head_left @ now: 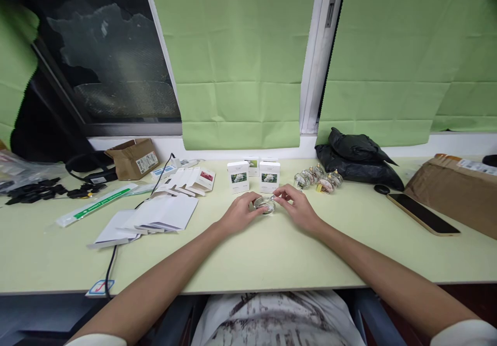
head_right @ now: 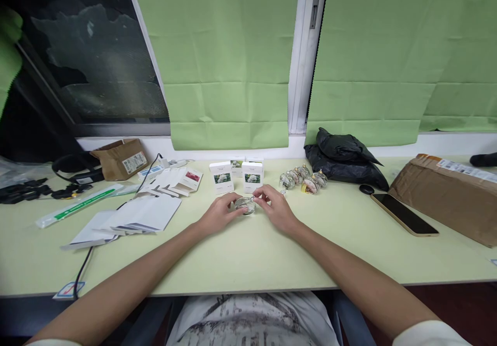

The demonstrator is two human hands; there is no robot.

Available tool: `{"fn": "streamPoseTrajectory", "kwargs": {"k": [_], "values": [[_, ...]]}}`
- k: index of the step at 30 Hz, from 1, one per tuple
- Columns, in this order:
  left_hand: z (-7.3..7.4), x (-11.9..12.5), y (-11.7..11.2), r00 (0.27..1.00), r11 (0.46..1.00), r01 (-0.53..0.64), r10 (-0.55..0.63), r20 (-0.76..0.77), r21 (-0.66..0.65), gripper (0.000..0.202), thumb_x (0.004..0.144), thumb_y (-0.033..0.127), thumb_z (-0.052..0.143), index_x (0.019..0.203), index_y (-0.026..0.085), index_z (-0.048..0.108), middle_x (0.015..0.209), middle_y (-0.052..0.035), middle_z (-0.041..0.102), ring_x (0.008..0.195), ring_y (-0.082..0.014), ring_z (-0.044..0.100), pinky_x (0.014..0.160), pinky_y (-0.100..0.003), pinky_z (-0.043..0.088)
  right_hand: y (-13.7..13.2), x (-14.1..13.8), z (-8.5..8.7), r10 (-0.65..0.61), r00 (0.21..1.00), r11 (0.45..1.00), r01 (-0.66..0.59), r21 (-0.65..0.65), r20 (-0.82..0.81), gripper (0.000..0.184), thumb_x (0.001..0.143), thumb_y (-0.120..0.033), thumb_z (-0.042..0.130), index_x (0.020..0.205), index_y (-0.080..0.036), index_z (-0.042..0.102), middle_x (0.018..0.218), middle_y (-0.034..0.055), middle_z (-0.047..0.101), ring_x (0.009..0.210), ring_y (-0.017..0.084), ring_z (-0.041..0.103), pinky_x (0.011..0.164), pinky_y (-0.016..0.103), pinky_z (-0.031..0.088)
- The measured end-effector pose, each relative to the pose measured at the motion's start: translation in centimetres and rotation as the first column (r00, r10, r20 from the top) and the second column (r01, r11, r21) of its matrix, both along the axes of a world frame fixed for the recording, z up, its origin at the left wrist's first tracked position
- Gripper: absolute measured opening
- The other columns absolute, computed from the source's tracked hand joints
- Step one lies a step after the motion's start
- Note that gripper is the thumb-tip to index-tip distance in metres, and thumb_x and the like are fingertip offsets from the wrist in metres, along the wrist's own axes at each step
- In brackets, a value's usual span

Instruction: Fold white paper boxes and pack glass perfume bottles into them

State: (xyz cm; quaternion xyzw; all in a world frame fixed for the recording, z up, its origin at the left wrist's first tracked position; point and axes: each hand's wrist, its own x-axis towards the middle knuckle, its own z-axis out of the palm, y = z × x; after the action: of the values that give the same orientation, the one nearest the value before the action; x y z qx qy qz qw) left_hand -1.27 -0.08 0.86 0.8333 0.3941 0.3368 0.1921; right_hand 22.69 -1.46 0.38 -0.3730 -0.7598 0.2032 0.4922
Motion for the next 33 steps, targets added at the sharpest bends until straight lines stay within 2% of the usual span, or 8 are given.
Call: {"fn": "streamPoseTrajectory", "kwargs": {"k": [5, 16, 23, 33], "values": [[0.03, -0.03, 0.04, 1.0, 1.0, 0.008, -0.008, -0.014, 0.015, 0.037, 0.094, 0.055, 0.068, 0.112, 0.023, 0.07, 0.101, -0.0028, 0.073, 0.087, -0.0204, 0.063, 0.077, -0.032, 0.047, 0.05, -0.04, 0.0, 0.022, 1.0, 1.0, -0.022, 0.012, 0.015, 0.018, 0.103, -0.035, 0.058, 0.114, -0.027, 0.07, 0.106, 0.0047, 0.068, 0.091, 0.02, 0.062, 0.079, 0.032, 0.049], [-0.05, -0.11, 0.02, 0.999, 0.997, 0.042, -0.041, -0.017, 0.059, 0.036, 0.095, 0.055, 0.068, 0.113, 0.023, 0.071, 0.102, -0.0042, 0.072, 0.091, -0.021, 0.065, 0.081, -0.033, 0.05, -0.18, -0.31, 0.12, -0.024, 1.0, 0.997, 0.025, -0.067, 0.013, 0.02, 0.101, -0.044, 0.062, 0.098, -0.024, 0.064, 0.092, 0.0022, 0.063, 0.08, 0.019, 0.057, 0.07, 0.031, 0.044], [0.13, 0.01, -0.31, 0.997, 0.995, 0.082, -0.081, -0.009, 0.054, 0.039, 0.096, 0.05, 0.069, 0.127, 0.025, 0.067, 0.12, -0.0067, 0.072, 0.107, -0.0238, 0.066, 0.088, -0.034, 0.052, -0.54, -0.38, 0.61, -0.042, 0.995, 0.999, 0.04, 0.023, 0.086, 0.028, 0.103, -0.041, 0.058, 0.082, -0.023, 0.056, 0.083, 0.0003, 0.056, 0.074, 0.017, 0.051, 0.067, 0.03, 0.039], [0.12, -0.01, -0.44, 0.992, 0.988, 0.121, -0.118, -0.037, 0.1, 0.034, 0.098, 0.048, 0.066, 0.123, 0.026, 0.068, 0.112, -0.0067, 0.072, 0.105, -0.0242, 0.064, 0.089, -0.036, 0.051, -0.35, -0.19, 0.31, -0.095, 0.983, 0.995, 0.088, 0.053, 0.158, 0.045, 0.103, -0.047, 0.057, 0.067, -0.023, 0.045, 0.069, -0.0022, 0.047, 0.065, 0.016, 0.045, 0.063, 0.03, 0.034]]}}
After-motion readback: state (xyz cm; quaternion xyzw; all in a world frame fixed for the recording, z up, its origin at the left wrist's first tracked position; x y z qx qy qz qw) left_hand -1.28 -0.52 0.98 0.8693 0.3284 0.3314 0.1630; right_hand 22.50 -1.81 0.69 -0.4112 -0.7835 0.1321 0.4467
